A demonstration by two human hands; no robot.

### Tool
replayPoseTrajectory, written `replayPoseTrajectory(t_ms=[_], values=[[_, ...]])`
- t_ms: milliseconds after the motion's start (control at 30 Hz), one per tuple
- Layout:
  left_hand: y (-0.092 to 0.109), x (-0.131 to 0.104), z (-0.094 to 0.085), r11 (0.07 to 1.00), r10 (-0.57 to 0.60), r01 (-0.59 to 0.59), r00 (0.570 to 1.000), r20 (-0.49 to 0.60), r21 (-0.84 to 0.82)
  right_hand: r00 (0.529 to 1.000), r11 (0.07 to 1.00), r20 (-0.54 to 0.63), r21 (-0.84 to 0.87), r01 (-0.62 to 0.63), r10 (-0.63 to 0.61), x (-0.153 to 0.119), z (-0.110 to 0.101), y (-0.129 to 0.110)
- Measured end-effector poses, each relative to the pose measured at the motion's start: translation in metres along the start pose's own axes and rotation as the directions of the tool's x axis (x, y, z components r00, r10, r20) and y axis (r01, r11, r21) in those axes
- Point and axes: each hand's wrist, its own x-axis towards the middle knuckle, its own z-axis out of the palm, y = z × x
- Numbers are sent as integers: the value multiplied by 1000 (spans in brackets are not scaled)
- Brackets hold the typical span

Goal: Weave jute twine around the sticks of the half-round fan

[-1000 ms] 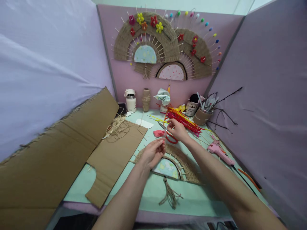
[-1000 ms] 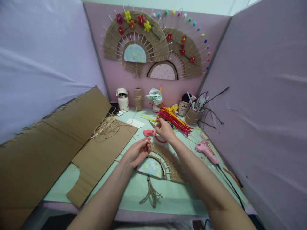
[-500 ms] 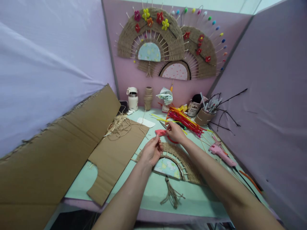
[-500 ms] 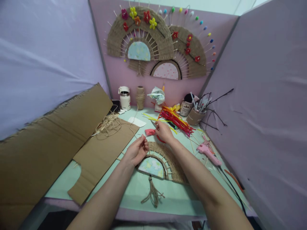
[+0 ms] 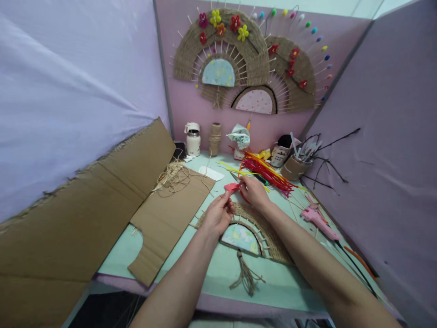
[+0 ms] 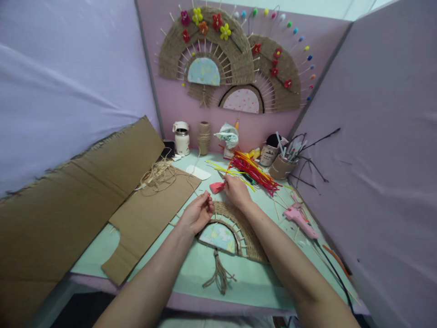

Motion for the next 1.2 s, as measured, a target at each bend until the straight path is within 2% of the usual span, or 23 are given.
replayPoseTrajectory(t_ms=[133, 300, 467, 600, 833, 933, 1067, 1200], values=[[1, -1, 1, 1000, 10, -10, 1000, -19, 3, 1000, 995, -25, 102, -13, 16, 0, 1, 3], [1, -1, 1, 1000, 9, -9, 1000, -29, -17, 986, 930, -48, 343, -134, 160, 4, 7, 7], [0, 0, 1, 998, 17, -18, 1000, -17, -55, 976, 900, -58, 402, -170, 210, 7, 0, 4], [2, 0, 2, 997, 22, -21, 1000, 12, -71, 971, 874, -115, 468, -135, 212, 3, -19, -11], [6, -1, 3, 992, 7, -4, 1000, 21, -128, 971, 749, -127, 659, -69, 201, -21, -57, -49], [7, -3, 4, 985, 27, -13, 997, 76, -170, 975, 702, -103, 709, -66, 196, -33, -62, -59], [10, -7, 4, 978, -1, 37, 985, 170, -207, 978, 689, -73, 720, -83, 194, -45, -64, -67], [11, -8, 6, 970, 50, 7, 972, 229, -242, 980, 679, -76, 731, -69, 181, -53, -65, -73]])
